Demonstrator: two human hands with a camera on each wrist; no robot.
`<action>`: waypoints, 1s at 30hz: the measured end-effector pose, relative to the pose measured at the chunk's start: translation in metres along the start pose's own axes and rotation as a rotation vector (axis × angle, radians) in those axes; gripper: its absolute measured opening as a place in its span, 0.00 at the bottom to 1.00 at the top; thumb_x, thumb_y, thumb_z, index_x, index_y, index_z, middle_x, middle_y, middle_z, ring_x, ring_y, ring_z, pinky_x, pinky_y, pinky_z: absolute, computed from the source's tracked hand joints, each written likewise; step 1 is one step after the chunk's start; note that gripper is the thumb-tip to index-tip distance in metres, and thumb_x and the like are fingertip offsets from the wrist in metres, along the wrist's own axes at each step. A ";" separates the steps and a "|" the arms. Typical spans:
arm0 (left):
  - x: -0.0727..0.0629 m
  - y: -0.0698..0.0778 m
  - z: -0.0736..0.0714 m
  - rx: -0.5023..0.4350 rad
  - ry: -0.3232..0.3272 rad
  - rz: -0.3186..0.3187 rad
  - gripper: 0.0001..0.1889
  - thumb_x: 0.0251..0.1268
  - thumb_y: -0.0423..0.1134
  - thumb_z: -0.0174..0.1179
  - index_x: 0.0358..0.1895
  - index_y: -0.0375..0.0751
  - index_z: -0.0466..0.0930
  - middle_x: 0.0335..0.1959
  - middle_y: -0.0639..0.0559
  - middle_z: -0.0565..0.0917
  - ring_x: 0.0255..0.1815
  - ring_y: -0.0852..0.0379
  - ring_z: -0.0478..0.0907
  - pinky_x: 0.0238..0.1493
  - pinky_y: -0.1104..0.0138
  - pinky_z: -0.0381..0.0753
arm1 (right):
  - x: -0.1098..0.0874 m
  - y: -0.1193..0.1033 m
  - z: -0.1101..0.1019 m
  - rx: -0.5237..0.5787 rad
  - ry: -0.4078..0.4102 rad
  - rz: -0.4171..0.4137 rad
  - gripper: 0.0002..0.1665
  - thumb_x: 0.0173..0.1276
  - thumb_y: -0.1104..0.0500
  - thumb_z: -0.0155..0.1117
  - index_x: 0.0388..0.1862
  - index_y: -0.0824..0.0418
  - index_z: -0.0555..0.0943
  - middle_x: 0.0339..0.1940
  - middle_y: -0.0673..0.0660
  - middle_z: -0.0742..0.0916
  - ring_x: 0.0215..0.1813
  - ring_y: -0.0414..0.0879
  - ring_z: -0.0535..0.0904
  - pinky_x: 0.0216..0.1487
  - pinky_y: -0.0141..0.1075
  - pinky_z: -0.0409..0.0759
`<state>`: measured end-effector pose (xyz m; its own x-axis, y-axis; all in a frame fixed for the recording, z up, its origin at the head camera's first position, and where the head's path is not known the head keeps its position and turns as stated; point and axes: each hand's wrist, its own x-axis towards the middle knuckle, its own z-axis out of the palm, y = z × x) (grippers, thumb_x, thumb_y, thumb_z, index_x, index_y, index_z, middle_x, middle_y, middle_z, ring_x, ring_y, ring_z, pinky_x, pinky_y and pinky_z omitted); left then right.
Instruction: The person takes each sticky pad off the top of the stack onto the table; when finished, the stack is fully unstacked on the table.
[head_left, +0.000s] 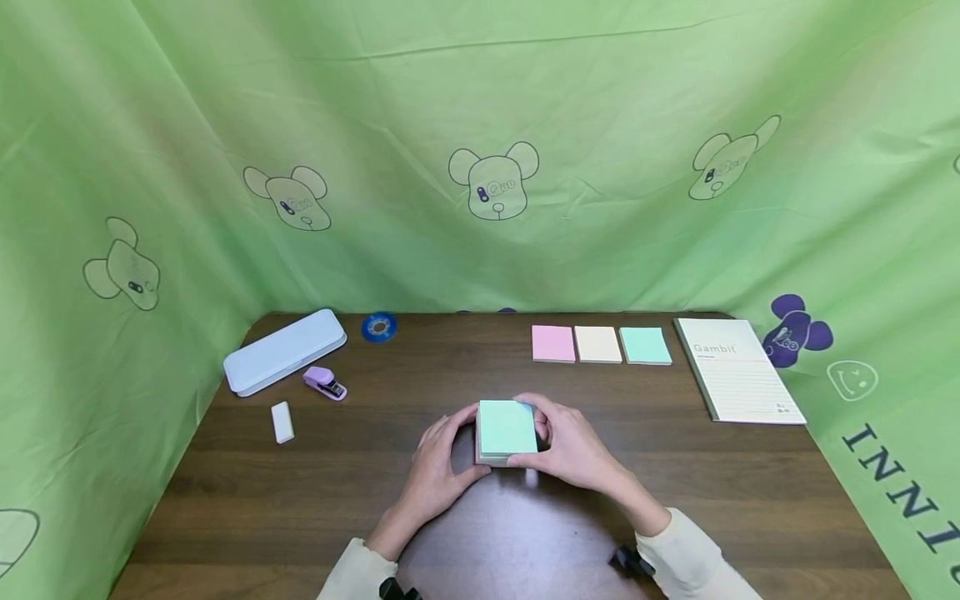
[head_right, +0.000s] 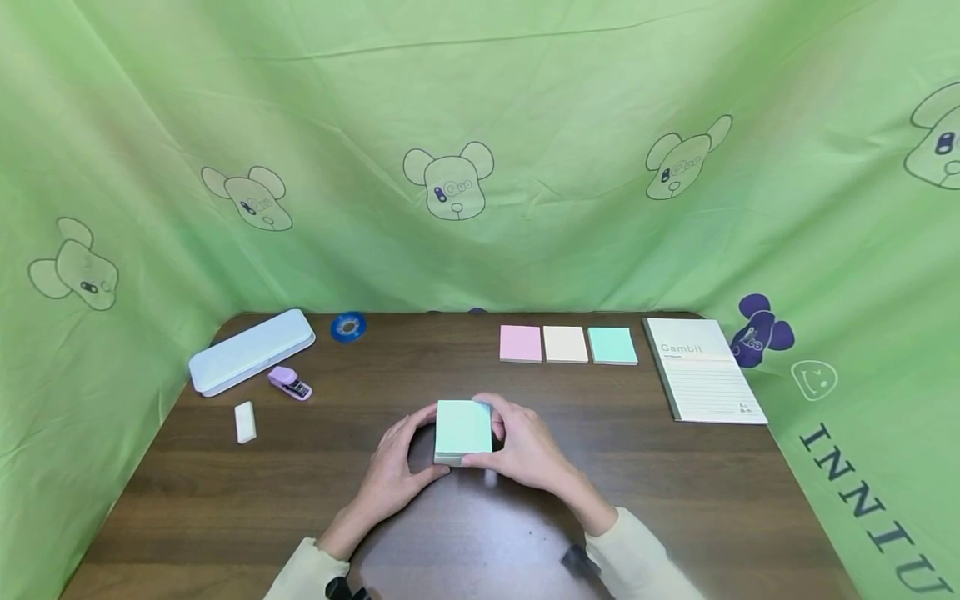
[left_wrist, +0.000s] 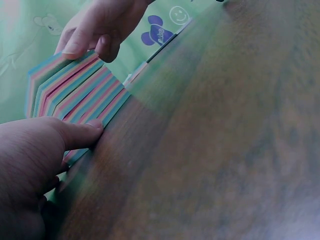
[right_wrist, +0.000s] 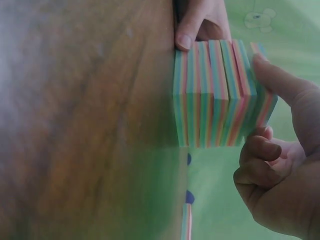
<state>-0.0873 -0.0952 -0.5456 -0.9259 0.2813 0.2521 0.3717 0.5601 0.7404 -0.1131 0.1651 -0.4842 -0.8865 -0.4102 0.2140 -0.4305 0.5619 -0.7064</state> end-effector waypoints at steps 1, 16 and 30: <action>0.000 0.000 0.000 -0.004 0.000 0.000 0.51 0.58 0.39 0.87 0.85 0.52 0.68 0.78 0.53 0.80 0.79 0.47 0.76 0.82 0.37 0.67 | 0.001 0.000 -0.002 0.010 0.007 0.002 0.46 0.52 0.53 0.95 0.68 0.61 0.82 0.29 0.42 0.75 0.30 0.32 0.67 0.33 0.30 0.69; -0.001 0.003 0.000 0.015 0.020 -0.006 0.51 0.55 0.36 0.88 0.84 0.50 0.70 0.77 0.51 0.81 0.79 0.44 0.76 0.80 0.37 0.69 | 0.009 0.050 -0.057 -0.053 0.093 0.127 0.49 0.57 0.55 0.92 0.76 0.61 0.79 0.31 0.48 0.76 0.33 0.40 0.70 0.36 0.32 0.71; -0.001 0.004 0.000 0.015 0.016 -0.014 0.51 0.56 0.36 0.87 0.84 0.51 0.70 0.77 0.51 0.81 0.79 0.44 0.76 0.80 0.36 0.68 | 0.009 0.089 -0.042 -0.281 -0.026 0.160 0.50 0.61 0.45 0.89 0.75 0.66 0.78 0.31 0.46 0.77 0.32 0.40 0.70 0.35 0.38 0.70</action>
<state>-0.0847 -0.0930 -0.5428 -0.9321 0.2611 0.2512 0.3593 0.5758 0.7344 -0.1659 0.2414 -0.5165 -0.9437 -0.3166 0.0956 -0.3190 0.7957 -0.5149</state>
